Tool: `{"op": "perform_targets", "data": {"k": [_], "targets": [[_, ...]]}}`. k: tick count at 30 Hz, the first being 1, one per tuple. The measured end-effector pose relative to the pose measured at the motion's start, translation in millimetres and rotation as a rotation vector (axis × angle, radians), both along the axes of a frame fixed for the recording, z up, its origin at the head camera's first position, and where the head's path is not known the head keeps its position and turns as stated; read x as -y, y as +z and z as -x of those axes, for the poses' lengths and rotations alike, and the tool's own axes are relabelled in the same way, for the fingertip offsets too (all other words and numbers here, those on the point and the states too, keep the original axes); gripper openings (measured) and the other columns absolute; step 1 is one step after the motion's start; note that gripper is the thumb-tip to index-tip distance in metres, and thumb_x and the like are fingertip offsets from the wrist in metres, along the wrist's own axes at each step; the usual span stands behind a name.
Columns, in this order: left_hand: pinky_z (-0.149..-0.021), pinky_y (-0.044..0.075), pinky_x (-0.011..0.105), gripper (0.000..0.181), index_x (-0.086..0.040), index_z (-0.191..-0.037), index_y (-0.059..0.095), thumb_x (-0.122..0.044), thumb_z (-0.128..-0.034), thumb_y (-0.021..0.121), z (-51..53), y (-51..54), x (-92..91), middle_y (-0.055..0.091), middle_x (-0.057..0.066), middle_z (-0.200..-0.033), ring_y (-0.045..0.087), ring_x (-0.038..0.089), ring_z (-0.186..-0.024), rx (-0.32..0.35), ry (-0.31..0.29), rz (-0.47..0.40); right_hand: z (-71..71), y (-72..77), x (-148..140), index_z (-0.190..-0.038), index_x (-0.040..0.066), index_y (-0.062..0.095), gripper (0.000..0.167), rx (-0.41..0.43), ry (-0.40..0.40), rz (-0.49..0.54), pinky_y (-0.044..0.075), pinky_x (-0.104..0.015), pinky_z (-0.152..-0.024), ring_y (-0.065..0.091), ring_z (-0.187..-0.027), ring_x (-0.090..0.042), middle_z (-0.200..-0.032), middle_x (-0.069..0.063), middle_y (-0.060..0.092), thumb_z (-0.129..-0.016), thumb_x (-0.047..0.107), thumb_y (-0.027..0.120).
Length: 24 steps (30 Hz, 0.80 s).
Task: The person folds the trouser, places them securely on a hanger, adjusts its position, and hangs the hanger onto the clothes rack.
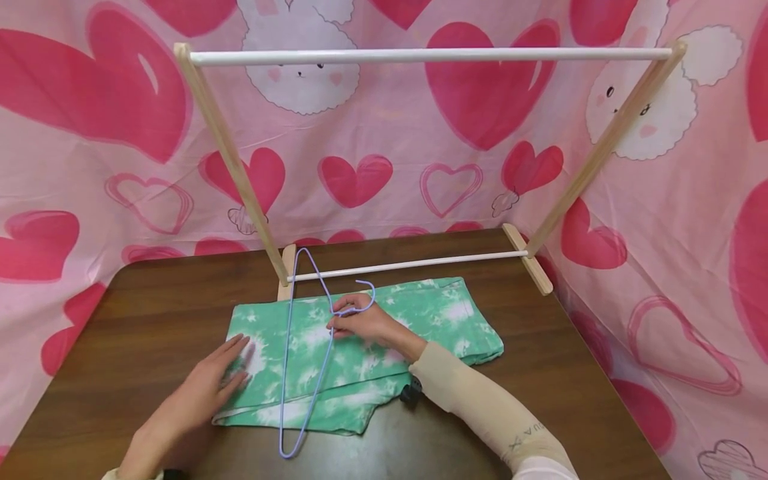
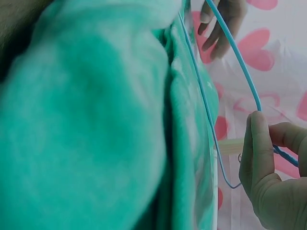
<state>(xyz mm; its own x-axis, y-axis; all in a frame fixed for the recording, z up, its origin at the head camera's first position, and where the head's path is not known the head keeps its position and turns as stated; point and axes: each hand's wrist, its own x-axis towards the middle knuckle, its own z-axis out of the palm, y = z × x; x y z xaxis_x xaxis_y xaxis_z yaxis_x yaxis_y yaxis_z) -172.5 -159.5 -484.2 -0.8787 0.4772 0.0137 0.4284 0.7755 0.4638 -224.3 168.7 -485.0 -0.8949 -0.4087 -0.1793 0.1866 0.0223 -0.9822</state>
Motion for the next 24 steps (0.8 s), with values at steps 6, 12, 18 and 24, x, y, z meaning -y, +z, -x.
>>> {"op": "perform_targets", "data": {"k": [6,12,18,24], "targets": [[-0.104,0.040,0.067,0.068,0.016,-0.147,0.035,-0.008,-0.0943,0.070,4.8,2.6,14.9,0.042,0.038,-0.148,0.045,0.053,-0.134,0.058,0.160,-0.008,1.5,1.9,0,-0.122,-0.022,0.047,0.032,0.000,0.008,0.000,0.061,-0.031,-0.079,0.073,-0.079,-0.011,-0.091,-0.010,0.073,-0.096,-0.008,0.060],[-0.085,0.057,0.051,0.056,0.016,-0.139,0.045,-0.007,-0.0937,0.070,8.8,-3.0,21.8,0.062,0.029,-0.117,0.065,0.034,-0.098,0.122,0.276,-0.040,2.7,1.8,0,-0.123,-0.022,0.046,0.033,0.000,0.020,0.008,0.061,-0.032,-0.080,0.073,-0.081,-0.012,-0.092,-0.011,0.073,-0.097,-0.008,0.060],[-0.070,0.057,0.034,0.045,0.014,-0.130,0.054,-0.014,-0.0971,0.067,12.9,-3.5,27.5,0.066,0.013,-0.099,0.064,0.023,-0.088,0.244,0.330,-0.133,3.5,0.0,0,-0.124,-0.025,0.045,0.035,0.005,0.026,0.025,0.061,-0.029,-0.079,0.073,-0.080,-0.011,-0.090,-0.008,0.072,-0.096,-0.010,0.059],[-0.068,0.060,0.034,0.058,0.017,-0.136,0.047,-0.028,-0.1021,0.062,20.8,0.7,31.5,0.066,0.014,-0.100,0.064,0.019,-0.082,0.521,0.327,-0.237,1.9,1.1,-1,-0.123,-0.025,0.044,0.034,0.005,0.022,0.026,0.061,-0.028,-0.077,0.073,-0.080,-0.011,-0.089,-0.006,0.071,-0.096,-0.010,0.059]]}}
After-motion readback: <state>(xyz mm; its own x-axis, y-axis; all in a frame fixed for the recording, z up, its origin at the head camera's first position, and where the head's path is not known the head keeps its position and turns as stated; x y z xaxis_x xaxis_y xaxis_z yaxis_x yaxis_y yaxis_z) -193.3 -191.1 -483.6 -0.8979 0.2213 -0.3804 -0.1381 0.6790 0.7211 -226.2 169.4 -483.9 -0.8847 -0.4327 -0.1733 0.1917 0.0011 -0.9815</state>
